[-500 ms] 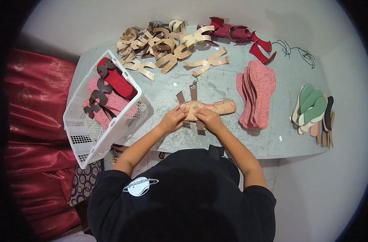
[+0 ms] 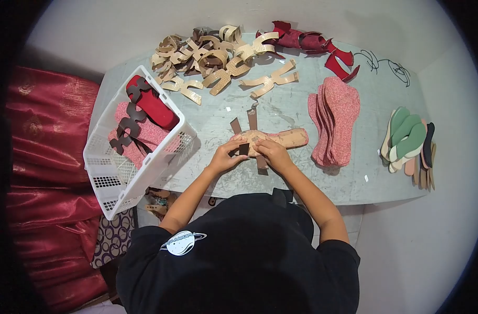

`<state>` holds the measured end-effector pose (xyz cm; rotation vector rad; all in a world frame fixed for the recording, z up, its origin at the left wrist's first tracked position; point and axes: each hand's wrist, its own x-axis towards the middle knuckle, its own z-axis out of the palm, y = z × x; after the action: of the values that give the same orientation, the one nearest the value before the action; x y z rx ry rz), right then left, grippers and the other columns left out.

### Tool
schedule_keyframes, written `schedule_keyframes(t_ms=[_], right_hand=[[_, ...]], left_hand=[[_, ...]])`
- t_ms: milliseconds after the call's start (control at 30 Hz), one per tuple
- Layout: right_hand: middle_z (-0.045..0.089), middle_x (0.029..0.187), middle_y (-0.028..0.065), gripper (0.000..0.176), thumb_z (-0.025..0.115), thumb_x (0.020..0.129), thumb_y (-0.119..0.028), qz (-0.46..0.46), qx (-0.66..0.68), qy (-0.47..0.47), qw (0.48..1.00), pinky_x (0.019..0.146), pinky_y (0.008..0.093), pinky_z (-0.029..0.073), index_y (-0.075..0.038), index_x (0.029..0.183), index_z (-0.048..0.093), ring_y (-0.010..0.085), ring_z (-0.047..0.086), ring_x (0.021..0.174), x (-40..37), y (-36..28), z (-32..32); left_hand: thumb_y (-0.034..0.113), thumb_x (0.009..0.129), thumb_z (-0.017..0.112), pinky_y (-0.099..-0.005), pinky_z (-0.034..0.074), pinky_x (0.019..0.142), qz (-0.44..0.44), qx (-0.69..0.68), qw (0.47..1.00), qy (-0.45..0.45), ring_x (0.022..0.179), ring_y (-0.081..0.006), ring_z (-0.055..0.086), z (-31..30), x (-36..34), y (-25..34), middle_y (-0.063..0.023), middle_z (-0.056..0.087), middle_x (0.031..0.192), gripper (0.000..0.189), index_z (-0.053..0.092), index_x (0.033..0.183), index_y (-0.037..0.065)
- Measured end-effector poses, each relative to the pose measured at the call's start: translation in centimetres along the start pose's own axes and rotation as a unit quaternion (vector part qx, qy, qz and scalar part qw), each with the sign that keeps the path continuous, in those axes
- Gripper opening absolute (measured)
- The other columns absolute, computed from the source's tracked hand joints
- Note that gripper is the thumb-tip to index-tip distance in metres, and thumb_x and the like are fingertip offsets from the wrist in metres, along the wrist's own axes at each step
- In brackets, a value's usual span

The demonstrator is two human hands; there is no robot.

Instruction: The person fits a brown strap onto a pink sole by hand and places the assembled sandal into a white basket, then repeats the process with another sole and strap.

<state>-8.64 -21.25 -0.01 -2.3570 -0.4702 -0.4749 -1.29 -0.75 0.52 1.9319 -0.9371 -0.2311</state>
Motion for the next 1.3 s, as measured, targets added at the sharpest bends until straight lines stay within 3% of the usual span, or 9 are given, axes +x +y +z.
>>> schedule_keyframes(t_ms=[67, 367, 600, 667, 767, 967, 1067, 1300], right_hand=[[0.061, 0.1, 0.0102, 0.024, 0.061, 0.073, -0.007, 0.023, 0.014, -0.021, 0.999, 0.093, 0.0399, 0.044, -0.006, 0.096, 0.064, 0.0263, 0.058, 0.1, -0.1, 0.0, 0.0], [0.057, 0.11, 0.0126, 0.031, 0.059, 0.073, -0.003, 0.04, 0.055, -0.096, 0.993, 0.101, 0.0464, 0.034, -0.003, 0.103, 0.061, 0.0293, 0.052, 0.109, -0.1, 0.2, -0.8], [0.056, 0.112, 0.0141, 0.03, 0.062, 0.073, -0.007, 0.038, 0.073, -0.106, 0.991, 0.102, 0.0468, 0.032, -0.001, 0.103, 0.06, 0.0307, 0.051, 0.11, -0.2, -0.1, -1.4], [0.054, 0.115, 0.0139, 0.043, 0.064, 0.068, 0.0, 0.038, 0.072, -0.119, 0.99, 0.104, 0.0455, 0.029, -0.004, 0.11, 0.058, 0.0309, 0.05, 0.11, -0.3, 0.1, -1.3], [0.056, 0.112, 0.0147, 0.033, 0.062, 0.073, -0.006, 0.043, 0.069, -0.116, 0.99, 0.101, 0.0458, 0.032, -0.001, 0.105, 0.06, 0.0307, 0.051, 0.109, -0.3, 0.0, -1.4], [0.054, 0.117, 0.0148, 0.038, 0.061, 0.071, -0.002, 0.043, 0.057, -0.134, 0.988, 0.101, 0.0407, 0.034, -0.002, 0.108, 0.059, 0.0301, 0.05, 0.11, -0.6, 0.5, -1.1], [0.051, 0.123, 0.0127, 0.048, 0.061, 0.067, 0.003, 0.062, 0.083, -0.161, 0.982, 0.104, 0.0445, 0.03, -0.004, 0.114, 0.055, 0.0295, 0.047, 0.115, -0.8, 0.6, -1.4], [0.048, 0.125, 0.0144, 0.055, 0.066, 0.064, -0.001, 0.047, 0.066, -0.179, 0.981, 0.102, 0.0395, 0.033, -0.004, 0.118, 0.053, 0.03, 0.046, 0.116, -0.8, 0.7, -1.9]], left_hand=[[0.015, 0.067, 0.077, -0.0335, 0.042, 0.093, -0.062, -0.064, 0.996, -0.01, 0.111, -0.0232, 0.054, 0.0, 0.1, 0.2, -0.0116, 0.061, 0.111, 0.046, 0.061, 0.108, 0.002], [0.001, 0.059, 0.079, -0.0291, 0.041, 0.095, -0.147, -0.209, 0.967, 0.004, 0.108, -0.0168, 0.053, 0.8, 0.5, -0.6, -0.0116, 0.057, 0.117, 0.06, 0.056, 0.115, -0.001], [-0.002, 0.059, 0.079, -0.0292, 0.041, 0.096, -0.176, -0.239, 0.955, 0.006, 0.108, -0.0166, 0.053, 1.3, 0.4, -0.8, -0.012, 0.056, 0.117, 0.062, 0.055, 0.116, -0.002], [0.0, 0.058, 0.079, -0.0302, 0.04, 0.096, -0.149, -0.229, 0.962, 0.02, 0.11, -0.0181, 0.052, 1.4, 0.2, -1.2, -0.011, 0.057, 0.116, 0.057, 0.059, 0.112, 0.001], [0.002, 0.057, 0.079, -0.0321, 0.04, 0.096, -0.116, -0.167, 0.979, 0.015, 0.112, -0.0207, 0.051, 0.8, 0.4, -0.2, -0.0099, 0.059, 0.116, 0.051, 0.064, 0.106, 0.004], [0.004, 0.058, 0.078, -0.0331, 0.04, 0.095, -0.119, -0.16, 0.98, 0.015, 0.112, -0.0225, 0.051, 0.9, 0.2, -0.6, -0.0104, 0.059, 0.116, 0.042, 0.068, 0.099, 0.008], [0.004, 0.06, 0.078, -0.0322, 0.042, 0.092, -0.146, -0.185, 0.972, 0.003, 0.111, -0.022, 0.052, 0.9, 0.2, -0.4, -0.0113, 0.059, 0.116, 0.034, 0.07, 0.093, 0.008], [0.005, 0.06, 0.078, -0.0313, 0.044, 0.09, -0.139, -0.164, 0.977, -0.002, 0.109, -0.0221, 0.054, 1.0, 0.0, -0.9, -0.0126, 0.058, 0.117, 0.028, 0.071, 0.087, 0.009]])
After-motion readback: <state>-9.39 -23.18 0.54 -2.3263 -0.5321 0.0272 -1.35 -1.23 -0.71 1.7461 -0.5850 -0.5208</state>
